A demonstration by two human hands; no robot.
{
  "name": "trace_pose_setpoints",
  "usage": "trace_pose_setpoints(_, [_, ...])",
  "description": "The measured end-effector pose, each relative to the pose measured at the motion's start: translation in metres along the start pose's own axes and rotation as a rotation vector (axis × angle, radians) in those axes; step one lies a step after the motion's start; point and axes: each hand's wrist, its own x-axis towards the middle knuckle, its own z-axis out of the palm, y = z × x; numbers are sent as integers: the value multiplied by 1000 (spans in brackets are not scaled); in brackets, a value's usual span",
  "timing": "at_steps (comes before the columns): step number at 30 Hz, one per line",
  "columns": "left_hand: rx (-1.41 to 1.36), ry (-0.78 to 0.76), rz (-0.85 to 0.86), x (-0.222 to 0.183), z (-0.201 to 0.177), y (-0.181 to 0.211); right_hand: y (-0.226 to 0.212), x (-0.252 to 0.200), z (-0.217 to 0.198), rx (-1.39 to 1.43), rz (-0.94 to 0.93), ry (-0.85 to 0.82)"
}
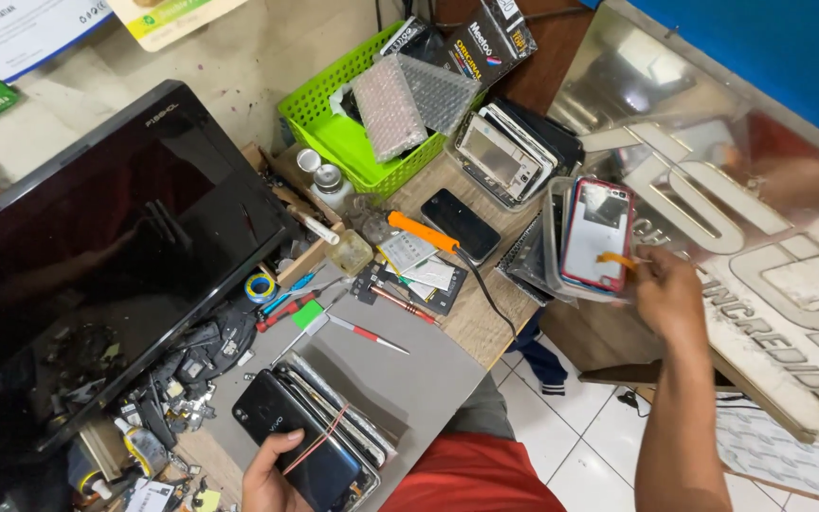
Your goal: Organizing and sorting various mobile phone repair parts like screens, batteries, and frames on a workbench.
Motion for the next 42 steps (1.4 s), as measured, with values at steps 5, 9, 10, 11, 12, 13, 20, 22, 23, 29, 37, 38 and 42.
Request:
trace_pose_setpoints(5, [2, -17, 58, 2, 0, -4, -9, 0, 15, -39, 7, 35])
trace_pose_setpoints(9, [7, -17, 56, 16, -8, -3, -24, -9, 15, 65, 28, 29])
trace_pose_setpoints(10, [15, -12, 30, 21, -10, -3, -36, -14, 12, 108, 87, 17])
trace_pose_setpoints(11, [16, -10, 29, 18, -9, -2, -23, -8, 17, 108, 88, 16])
trace_pose_setpoints(12, [10, -16, 35, 16, -7, -2, -11, -1, 21, 86, 23, 30])
trace_pose_setpoints(13, [4, -21, 40, 13, -5, -1, 1, 6, 25, 64, -43, 44])
trace_pose_setpoints(20, [2, -16, 61, 18, -6, 1, -38, -11, 22, 119, 31, 6])
trace_pose_setpoints(22, [-33, 16, 53, 20, -6, 1, -46, -15, 21, 206, 156, 4])
trace_pose_setpoints(23, [-35, 17, 52, 26, -9, 1, -48, -16, 21, 204, 156, 3])
trace_pose_setpoints(29, [-21, 17, 63, 29, -10, 1, -54, -15, 18, 248, 154, -40])
trace_pose_setpoints(37, [-6, 10, 44, 20, -5, 3, -43, -9, 7, 273, 143, 12])
trace_pose_setpoints(38, [-11, 14, 44, 15, -3, 3, -46, -7, 6, 272, 142, 6])
trace_pose_setpoints(42, [6, 1, 31, 1, 2, 2, -64, -6, 2, 334, 127, 11])
